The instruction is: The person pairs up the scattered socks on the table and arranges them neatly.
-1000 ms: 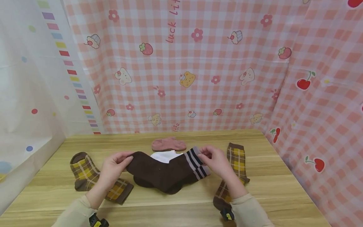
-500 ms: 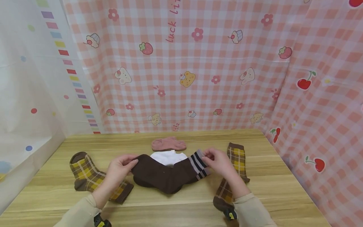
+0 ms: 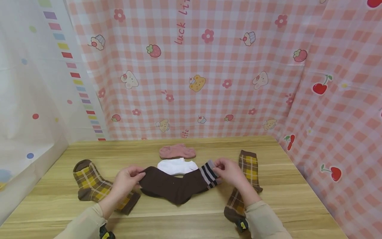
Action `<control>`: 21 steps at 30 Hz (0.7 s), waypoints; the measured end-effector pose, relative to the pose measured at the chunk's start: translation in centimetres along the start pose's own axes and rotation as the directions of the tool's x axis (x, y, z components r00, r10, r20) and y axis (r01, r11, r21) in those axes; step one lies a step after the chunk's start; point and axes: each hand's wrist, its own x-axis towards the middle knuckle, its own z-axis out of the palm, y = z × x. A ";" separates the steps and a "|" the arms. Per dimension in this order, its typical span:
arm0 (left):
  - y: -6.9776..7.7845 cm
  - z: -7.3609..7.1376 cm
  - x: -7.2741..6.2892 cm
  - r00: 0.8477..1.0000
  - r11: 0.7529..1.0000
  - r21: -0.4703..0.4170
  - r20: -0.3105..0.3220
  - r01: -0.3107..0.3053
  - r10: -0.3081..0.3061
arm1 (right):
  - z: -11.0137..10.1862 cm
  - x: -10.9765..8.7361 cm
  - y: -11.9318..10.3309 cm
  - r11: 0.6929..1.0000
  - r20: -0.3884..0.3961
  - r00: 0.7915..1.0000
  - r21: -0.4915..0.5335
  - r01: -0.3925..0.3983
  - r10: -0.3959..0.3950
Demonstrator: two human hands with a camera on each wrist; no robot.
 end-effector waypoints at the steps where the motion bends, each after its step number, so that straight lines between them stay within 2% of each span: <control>1: 0.0 -0.1 0.0 1.000 1.000 0.008 0.006 0.000 -0.001 | 0.0 0.0 0.0 1.000 0.005 1.000 0.004 -0.008 0.008; 8: -0.5 -0.4 0.0 0.998 0.996 0.091 0.059 -0.025 0.020 | 0.3 0.4 0.7 0.996 0.079 0.995 0.065 -0.062 0.057; 21: -0.3 -0.9 -0.1 0.985 0.971 0.231 0.173 -0.062 0.022 | 0.8 0.9 1.6 0.997 0.123 0.990 0.020 -0.071 0.068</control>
